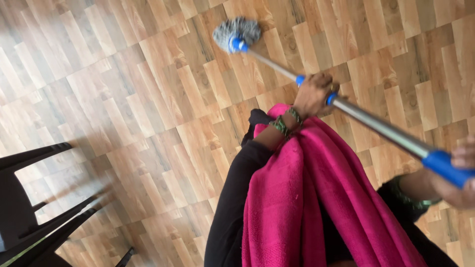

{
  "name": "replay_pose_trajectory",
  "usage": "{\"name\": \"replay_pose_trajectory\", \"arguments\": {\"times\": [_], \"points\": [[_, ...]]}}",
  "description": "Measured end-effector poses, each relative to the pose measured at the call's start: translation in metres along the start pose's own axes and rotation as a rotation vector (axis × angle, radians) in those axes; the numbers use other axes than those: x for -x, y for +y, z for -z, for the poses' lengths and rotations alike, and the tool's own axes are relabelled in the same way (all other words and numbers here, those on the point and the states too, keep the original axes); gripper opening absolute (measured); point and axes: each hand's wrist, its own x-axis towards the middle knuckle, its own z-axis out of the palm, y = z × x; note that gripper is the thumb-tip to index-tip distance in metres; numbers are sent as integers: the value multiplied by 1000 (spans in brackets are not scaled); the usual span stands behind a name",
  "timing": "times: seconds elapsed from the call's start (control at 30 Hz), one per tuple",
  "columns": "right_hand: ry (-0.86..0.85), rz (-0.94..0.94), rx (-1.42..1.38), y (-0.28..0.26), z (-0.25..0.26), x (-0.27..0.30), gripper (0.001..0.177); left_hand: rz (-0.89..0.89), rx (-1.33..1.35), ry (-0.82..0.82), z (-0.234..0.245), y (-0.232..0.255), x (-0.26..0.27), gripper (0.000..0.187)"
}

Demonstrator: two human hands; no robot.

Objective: The person mops a wood-patterned floor using a mop, moving between a table and various chairs in a room.

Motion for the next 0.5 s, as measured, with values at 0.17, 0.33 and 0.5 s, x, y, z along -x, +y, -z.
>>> {"name": "replay_pose_trajectory", "arguments": {"times": [0.17,0.33,0.5], "points": [[-42,-19,-178,-87,-43,-7,27,-131,40,84,20,-5,40,30],[-139,-57,-420,-119,-114,-32,15,-270,68,138,45,-31,46,26],[-246,-8,-434,-107,-134,-47,23,-337,55,203,47,-56,38,29]]}}
